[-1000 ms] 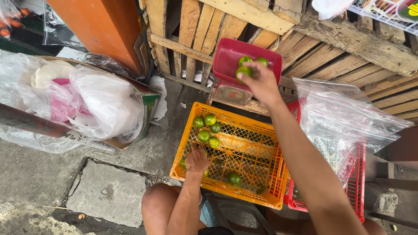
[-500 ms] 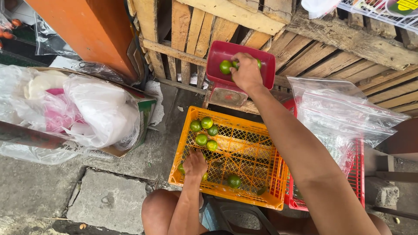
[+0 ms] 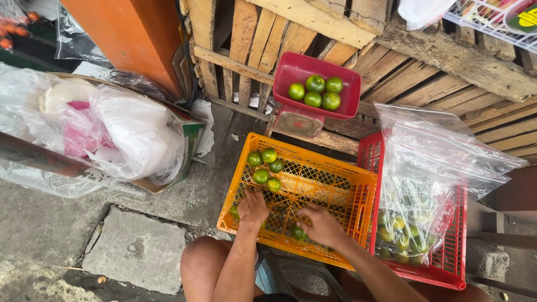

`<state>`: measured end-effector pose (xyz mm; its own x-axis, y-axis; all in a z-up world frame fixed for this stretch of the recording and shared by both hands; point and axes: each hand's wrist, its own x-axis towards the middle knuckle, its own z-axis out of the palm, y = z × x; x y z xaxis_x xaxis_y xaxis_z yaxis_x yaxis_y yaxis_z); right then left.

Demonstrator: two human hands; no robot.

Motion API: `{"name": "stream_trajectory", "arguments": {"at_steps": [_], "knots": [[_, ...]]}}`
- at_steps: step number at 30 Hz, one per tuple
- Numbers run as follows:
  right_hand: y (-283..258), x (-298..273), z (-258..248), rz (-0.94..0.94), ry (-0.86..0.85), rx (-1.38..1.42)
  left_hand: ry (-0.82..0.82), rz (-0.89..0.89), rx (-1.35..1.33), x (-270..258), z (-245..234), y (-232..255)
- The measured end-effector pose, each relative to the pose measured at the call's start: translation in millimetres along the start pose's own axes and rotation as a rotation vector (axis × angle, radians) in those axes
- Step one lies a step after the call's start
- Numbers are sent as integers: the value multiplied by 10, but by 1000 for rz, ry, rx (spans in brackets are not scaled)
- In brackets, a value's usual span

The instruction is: Picking limes from a crate, weighing them on a scale, and placing them into plastic bags for packaging.

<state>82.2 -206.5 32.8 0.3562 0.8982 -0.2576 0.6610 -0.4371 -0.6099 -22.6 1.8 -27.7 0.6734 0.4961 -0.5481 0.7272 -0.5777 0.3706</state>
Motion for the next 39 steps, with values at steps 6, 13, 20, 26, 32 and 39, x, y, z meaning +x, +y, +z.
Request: {"name": "stream_trajectory", "arguments": {"at_steps": [6,13,20,26,32,39], "knots": [[-98,-38,293,451,-255,58,-130,-94,45,-22,-57,46],[-571,405,-781,433,-84,367,18,12,-31,-80,-74,21],[-144,1649,-2095,246,733,145,15,37,-8,-46,-83,30],[-359,2273,-2375,288,711,-2,7,23,-64,-62,-164,62],[-666,2364,-2348,212,670,12,-8,-67,-37,-29,-153,56],[-446,1734,-2126,-305,1005,-60,389,-29,-207,115,-4,-117]]}}
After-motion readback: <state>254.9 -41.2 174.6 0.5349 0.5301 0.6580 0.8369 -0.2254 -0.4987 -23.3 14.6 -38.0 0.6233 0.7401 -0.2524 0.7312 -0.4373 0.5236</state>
